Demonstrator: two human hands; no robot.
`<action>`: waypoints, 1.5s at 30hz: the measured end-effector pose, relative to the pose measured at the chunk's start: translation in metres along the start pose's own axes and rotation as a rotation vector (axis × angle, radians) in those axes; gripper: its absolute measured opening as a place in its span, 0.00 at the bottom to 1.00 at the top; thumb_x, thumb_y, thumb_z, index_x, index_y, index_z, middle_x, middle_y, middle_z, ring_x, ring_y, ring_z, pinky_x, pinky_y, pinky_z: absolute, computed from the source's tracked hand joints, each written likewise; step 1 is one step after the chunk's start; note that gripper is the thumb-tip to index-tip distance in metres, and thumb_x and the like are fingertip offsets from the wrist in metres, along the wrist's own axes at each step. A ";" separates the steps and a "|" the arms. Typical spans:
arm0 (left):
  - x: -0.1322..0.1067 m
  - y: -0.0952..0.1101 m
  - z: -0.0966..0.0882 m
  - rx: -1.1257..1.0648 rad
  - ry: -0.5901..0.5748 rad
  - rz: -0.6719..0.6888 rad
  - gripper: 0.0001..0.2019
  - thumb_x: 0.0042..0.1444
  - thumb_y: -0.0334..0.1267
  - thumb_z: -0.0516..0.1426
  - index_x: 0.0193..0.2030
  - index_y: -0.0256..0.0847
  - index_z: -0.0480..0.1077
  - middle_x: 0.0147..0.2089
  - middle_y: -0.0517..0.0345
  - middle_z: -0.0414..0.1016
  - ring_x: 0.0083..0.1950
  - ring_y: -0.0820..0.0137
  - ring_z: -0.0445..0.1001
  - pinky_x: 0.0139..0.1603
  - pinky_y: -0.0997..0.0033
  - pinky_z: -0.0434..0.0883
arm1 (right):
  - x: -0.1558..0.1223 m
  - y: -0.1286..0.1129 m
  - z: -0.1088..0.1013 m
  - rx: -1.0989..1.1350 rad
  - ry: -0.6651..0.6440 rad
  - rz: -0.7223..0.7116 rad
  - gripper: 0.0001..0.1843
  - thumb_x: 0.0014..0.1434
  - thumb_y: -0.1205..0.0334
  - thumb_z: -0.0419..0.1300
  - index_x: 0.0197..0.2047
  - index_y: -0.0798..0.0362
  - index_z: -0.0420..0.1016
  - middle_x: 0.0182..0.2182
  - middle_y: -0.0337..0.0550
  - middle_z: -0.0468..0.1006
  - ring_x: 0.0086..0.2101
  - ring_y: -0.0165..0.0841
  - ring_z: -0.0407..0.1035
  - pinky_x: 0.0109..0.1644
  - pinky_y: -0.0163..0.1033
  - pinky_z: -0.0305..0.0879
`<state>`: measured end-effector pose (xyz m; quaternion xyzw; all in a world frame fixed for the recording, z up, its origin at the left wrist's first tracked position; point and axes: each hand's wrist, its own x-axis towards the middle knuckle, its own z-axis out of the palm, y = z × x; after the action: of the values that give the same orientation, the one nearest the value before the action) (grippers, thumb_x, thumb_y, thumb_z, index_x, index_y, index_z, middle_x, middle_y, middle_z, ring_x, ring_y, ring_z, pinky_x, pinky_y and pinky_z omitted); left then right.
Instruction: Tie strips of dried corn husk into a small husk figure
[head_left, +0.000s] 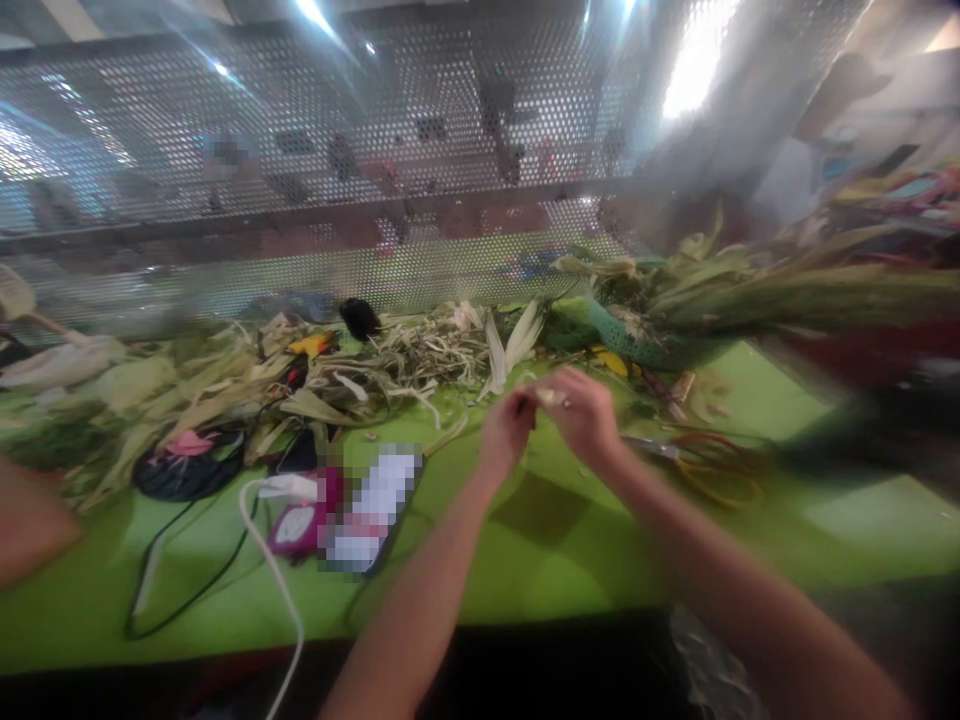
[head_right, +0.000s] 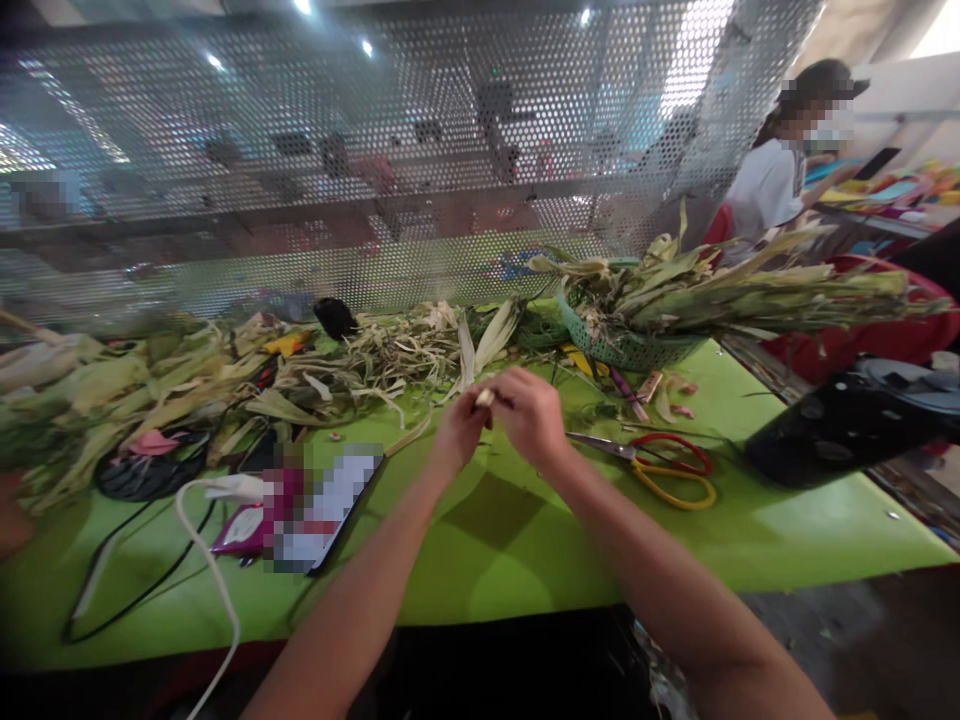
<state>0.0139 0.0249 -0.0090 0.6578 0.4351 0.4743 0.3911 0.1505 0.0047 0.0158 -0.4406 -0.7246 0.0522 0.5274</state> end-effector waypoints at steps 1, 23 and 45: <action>0.000 0.000 0.000 -0.101 0.025 0.016 0.07 0.55 0.35 0.55 0.28 0.38 0.68 0.26 0.60 0.69 0.31 0.72 0.65 0.37 0.70 0.63 | -0.003 -0.003 0.002 -0.079 -0.043 -0.132 0.09 0.63 0.63 0.59 0.36 0.50 0.81 0.33 0.44 0.81 0.32 0.32 0.72 0.37 0.37 0.63; 0.003 0.009 -0.018 -0.031 0.078 0.117 0.12 0.61 0.44 0.54 0.34 0.39 0.72 0.33 0.57 0.74 0.34 0.72 0.68 0.39 0.73 0.63 | 0.007 0.001 -0.003 0.280 -0.075 0.341 0.14 0.60 0.51 0.61 0.35 0.53 0.78 0.30 0.41 0.77 0.29 0.31 0.68 0.32 0.34 0.61; -0.006 0.013 -0.007 -0.034 -0.370 0.117 0.09 0.58 0.38 0.57 0.37 0.37 0.77 0.38 0.54 0.80 0.40 0.67 0.76 0.44 0.68 0.70 | 0.020 0.020 -0.016 0.432 -0.162 0.348 0.06 0.51 0.60 0.66 0.31 0.54 0.78 0.44 0.47 0.79 0.46 0.37 0.72 0.51 0.42 0.65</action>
<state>0.0085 0.0157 0.0036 0.7514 0.3084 0.3745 0.4473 0.1745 0.0246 0.0261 -0.4302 -0.6501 0.3298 0.5325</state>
